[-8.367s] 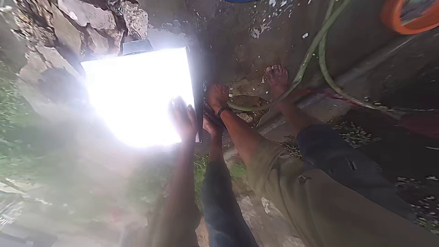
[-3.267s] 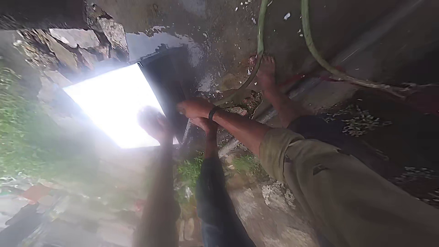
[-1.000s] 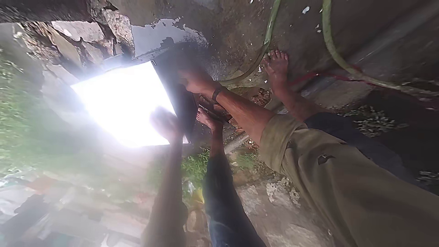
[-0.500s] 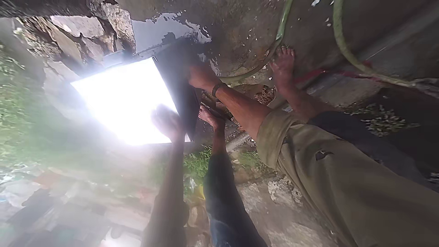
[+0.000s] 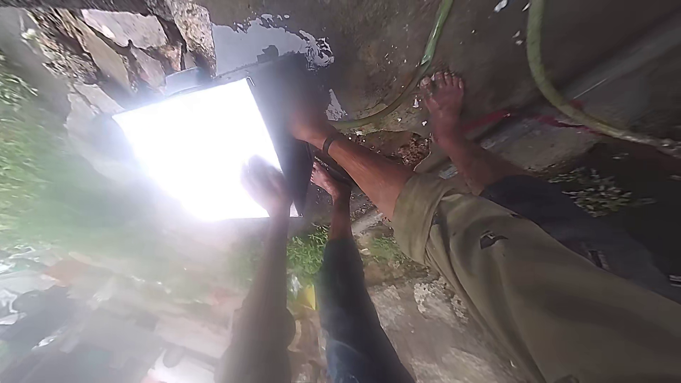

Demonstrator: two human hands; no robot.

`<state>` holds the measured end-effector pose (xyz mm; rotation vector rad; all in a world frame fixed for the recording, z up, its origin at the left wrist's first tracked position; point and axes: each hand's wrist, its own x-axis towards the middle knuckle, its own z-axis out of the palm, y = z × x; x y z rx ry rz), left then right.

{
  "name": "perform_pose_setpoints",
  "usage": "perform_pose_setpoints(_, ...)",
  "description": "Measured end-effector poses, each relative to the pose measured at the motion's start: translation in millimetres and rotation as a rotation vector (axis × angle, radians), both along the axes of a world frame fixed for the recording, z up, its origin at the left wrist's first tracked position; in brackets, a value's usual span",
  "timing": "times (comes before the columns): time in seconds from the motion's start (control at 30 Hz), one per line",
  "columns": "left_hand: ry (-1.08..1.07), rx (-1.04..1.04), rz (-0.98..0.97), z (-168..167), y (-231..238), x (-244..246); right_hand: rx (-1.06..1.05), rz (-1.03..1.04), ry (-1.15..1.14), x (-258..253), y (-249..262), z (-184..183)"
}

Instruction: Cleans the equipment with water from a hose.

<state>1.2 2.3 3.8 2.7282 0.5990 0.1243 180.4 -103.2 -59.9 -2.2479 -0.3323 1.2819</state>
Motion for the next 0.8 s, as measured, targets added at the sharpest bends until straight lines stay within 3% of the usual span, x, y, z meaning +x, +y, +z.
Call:
perform_pose_setpoints(0.57,0.022,-0.031,0.011,4,-1,3,-0.025,0.047,0.024,-3,12,16)
perform_pose_setpoints(0.73,0.052,-0.123,0.046,6,-9,2,-0.031,-0.074,0.046,-10,4,23)
perform_pose_setpoints(0.8,-0.033,-0.113,0.091,4,-7,8,-0.015,-0.079,0.050,-16,9,22)
